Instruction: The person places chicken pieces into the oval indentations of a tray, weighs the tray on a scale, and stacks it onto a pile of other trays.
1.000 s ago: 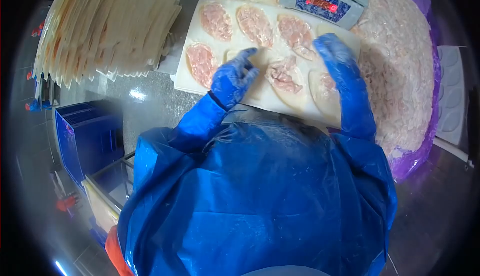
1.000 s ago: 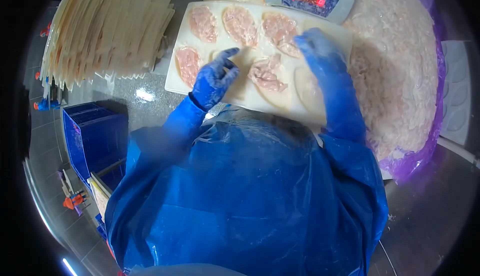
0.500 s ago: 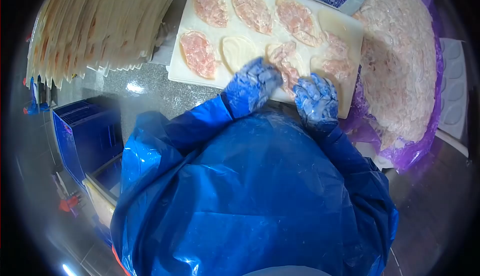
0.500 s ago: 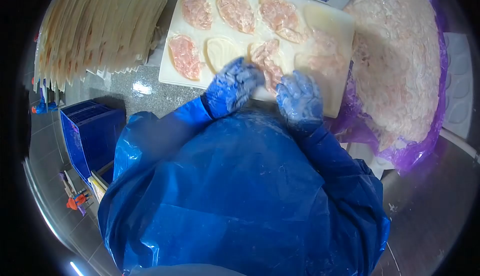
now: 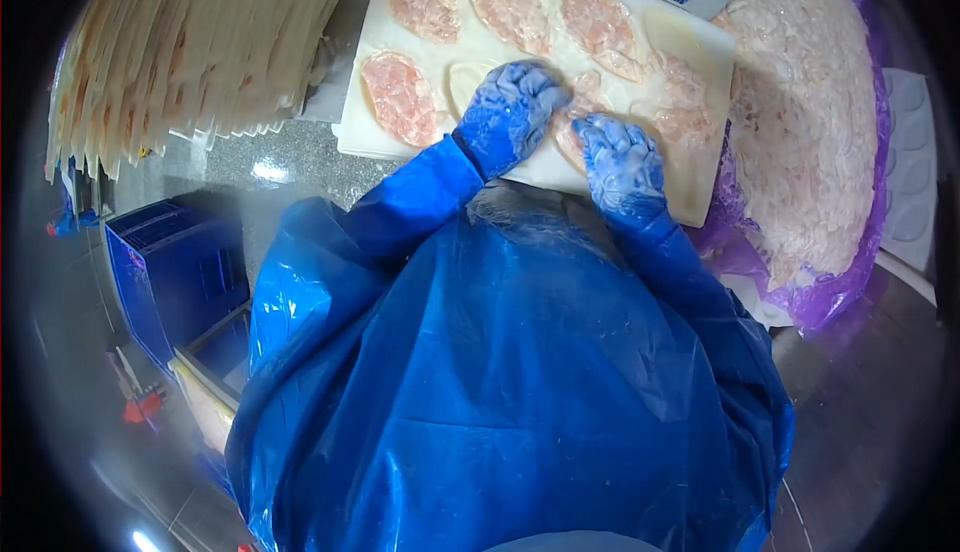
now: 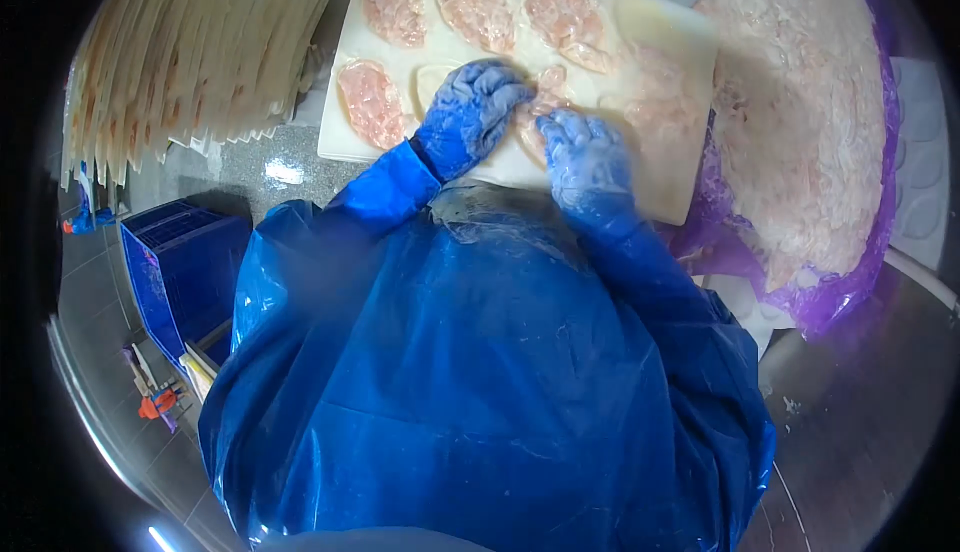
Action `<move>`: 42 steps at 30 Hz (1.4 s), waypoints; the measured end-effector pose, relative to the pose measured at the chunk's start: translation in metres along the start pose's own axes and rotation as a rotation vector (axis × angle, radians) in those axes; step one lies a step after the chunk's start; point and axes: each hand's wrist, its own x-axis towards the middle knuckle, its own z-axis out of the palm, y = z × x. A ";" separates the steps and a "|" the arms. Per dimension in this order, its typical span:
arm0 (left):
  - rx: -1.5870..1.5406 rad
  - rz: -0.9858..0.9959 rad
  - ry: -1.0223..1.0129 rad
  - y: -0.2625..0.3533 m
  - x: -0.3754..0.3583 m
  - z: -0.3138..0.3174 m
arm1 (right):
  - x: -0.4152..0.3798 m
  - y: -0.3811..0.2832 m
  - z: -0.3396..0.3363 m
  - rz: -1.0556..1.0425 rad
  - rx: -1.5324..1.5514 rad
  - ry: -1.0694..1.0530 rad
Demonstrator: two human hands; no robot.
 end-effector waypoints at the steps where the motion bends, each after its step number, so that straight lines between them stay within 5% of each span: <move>1: 0.049 -0.020 -0.035 0.002 -0.004 -0.002 | 0.002 0.007 0.007 0.017 -0.039 -0.049; 4: -0.064 -0.001 -0.134 0.035 -0.023 -0.014 | 0.018 0.020 0.008 0.024 -0.089 -0.133; 8: -0.162 0.235 -0.413 0.049 -0.026 -0.012 | 0.034 0.029 0.006 -0.227 -0.165 0.076; 10: -0.553 -0.072 0.026 0.022 -0.010 -0.017 | 0.037 0.023 0.000 -0.049 -0.044 0.011; 11: -0.231 -0.040 0.014 0.009 0.001 -0.034 | 0.034 0.015 0.002 0.043 0.074 0.076; 14: 0.028 -0.001 -0.202 -0.002 -0.012 -0.022 | 0.012 -0.017 0.017 -0.051 0.192 0.211; 15: 0.031 0.003 -0.205 -0.005 -0.007 -0.025 | 0.007 -0.013 0.021 -0.024 0.287 0.075; 18: 0.009 -0.001 -0.132 0.002 0.016 -0.029 | 0.005 -0.005 0.024 -0.110 0.240 0.090; 22: -0.060 0.083 -0.283 -0.025 0.013 0.007 | -0.010 -0.001 0.016 -0.222 0.111 0.212; 26: 0.009 0.155 -0.301 -0.023 0.016 -0.003 | -0.030 0.010 -0.010 -0.181 0.050 0.090; 29: -0.141 0.243 -0.053 0.006 0.015 0.007 | -0.025 0.000 -0.008 -0.132 0.133 0.180; 30: -0.149 0.234 -0.217 0.010 0.009 0.013 | -0.024 -0.003 -0.006 -0.128 0.207 0.198; 32: -0.070 0.280 -0.207 0.001 0.004 0.011 | -0.030 0.000 -0.002 -0.158 0.188 0.210; 36: -0.093 0.177 -0.270 -0.014 0.005 -0.004 | -0.036 0.007 -0.011 -0.043 0.076 0.268; 38: -0.118 0.217 -0.070 -0.003 0.007 -0.008 | -0.026 -0.001 -0.007 -0.035 0.187 0.336; 42: -0.115 0.110 -0.201 -0.010 -0.009 -0.005 | -0.018 -0.014 0.013 -0.084 0.144 0.158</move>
